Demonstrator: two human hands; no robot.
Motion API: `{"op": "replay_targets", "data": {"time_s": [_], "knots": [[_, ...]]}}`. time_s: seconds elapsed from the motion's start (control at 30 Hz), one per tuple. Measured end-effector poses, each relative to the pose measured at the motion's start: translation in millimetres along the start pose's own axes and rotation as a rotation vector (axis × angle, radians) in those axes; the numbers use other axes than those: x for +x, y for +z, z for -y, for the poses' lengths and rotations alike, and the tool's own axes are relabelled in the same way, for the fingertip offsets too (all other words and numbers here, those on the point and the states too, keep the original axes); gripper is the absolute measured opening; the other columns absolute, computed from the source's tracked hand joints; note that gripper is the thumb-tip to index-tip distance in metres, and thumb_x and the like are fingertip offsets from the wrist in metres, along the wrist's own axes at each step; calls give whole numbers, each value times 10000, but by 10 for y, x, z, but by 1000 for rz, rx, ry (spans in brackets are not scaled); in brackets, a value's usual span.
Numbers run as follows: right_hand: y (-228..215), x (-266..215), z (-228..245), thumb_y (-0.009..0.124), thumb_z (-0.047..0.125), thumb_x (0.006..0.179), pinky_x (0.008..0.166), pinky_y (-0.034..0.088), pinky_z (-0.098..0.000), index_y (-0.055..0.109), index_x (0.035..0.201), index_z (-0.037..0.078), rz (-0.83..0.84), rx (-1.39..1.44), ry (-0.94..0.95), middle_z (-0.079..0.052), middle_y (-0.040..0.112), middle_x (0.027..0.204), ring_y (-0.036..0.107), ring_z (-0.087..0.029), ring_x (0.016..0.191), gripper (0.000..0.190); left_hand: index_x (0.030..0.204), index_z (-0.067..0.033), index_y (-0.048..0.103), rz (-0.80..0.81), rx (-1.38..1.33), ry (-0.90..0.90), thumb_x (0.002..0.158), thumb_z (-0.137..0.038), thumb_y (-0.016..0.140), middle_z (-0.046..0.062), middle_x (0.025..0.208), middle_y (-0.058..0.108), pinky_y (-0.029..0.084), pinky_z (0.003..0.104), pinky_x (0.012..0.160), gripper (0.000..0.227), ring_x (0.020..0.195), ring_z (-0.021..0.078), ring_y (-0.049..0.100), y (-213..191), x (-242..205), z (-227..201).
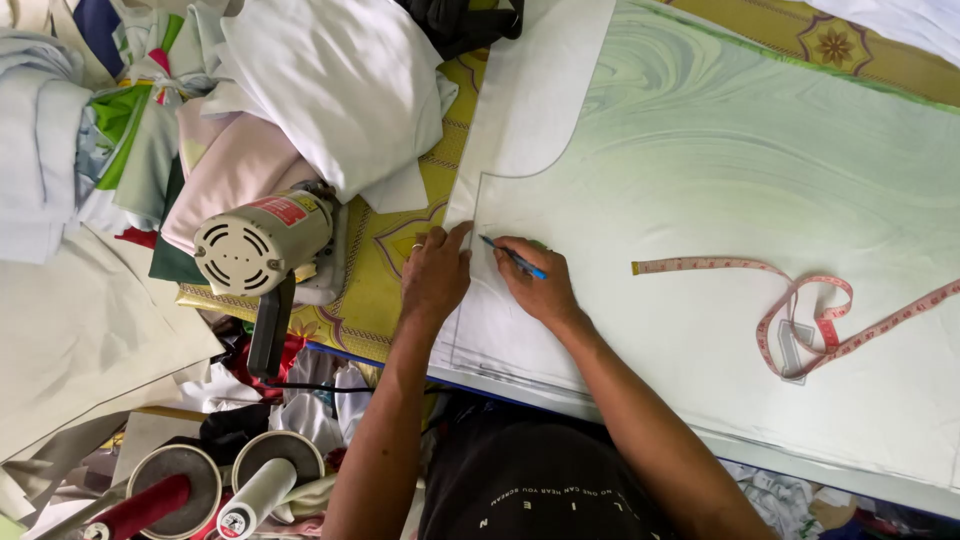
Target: The person measures and marks a large piece of white fabric with a measuring tape and a blue pen. They then use a pair of scissors to cut the fabric along the marked lines, separating a patterned piece from the main sheet.
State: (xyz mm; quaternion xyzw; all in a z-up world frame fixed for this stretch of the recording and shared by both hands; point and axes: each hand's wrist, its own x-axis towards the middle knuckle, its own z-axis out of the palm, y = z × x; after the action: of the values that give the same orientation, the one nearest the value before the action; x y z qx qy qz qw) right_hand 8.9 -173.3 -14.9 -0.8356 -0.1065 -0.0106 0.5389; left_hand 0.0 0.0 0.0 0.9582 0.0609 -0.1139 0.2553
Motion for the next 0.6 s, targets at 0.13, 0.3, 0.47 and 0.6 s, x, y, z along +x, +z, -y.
{"op": "replay_targets", "data": {"time_s": [0.13,0.3,0.47,0.6], "knots": [[-101,-65,-121,715,114,927,620,558,-330,783,986,120,27,-3,7,-103,757,835,730,-196,790,91,1480,-267,549,-1,16,0,1014,-252,563,121,1271,637,568,530,955,466,1249,368,613,-15,-12,-12],[-177,-120,-20,696,120,927,601,557,-328,774,964,102,59,32,31,-100,749,803,716,-174,746,88,1482,-261,551,-5,7,-1,1017,-238,563,119,1277,639,567,536,968,466,1264,365,606,0,0,-9],[-233,-239,45,685,73,888,619,553,-361,766,912,68,83,30,-41,-135,740,770,729,-236,744,85,1484,-235,550,16,2,3,1017,-220,557,146,1287,638,560,545,984,467,1278,377,601,-80,-19,-51],[-397,-522,38,704,59,822,597,561,-401,755,823,64,140,2,-22,-134,727,702,735,-276,692,51,1488,-237,546,13,21,-1,1021,-221,554,137,1272,643,570,536,972,467,1257,366,613,-72,-25,-57]]}}
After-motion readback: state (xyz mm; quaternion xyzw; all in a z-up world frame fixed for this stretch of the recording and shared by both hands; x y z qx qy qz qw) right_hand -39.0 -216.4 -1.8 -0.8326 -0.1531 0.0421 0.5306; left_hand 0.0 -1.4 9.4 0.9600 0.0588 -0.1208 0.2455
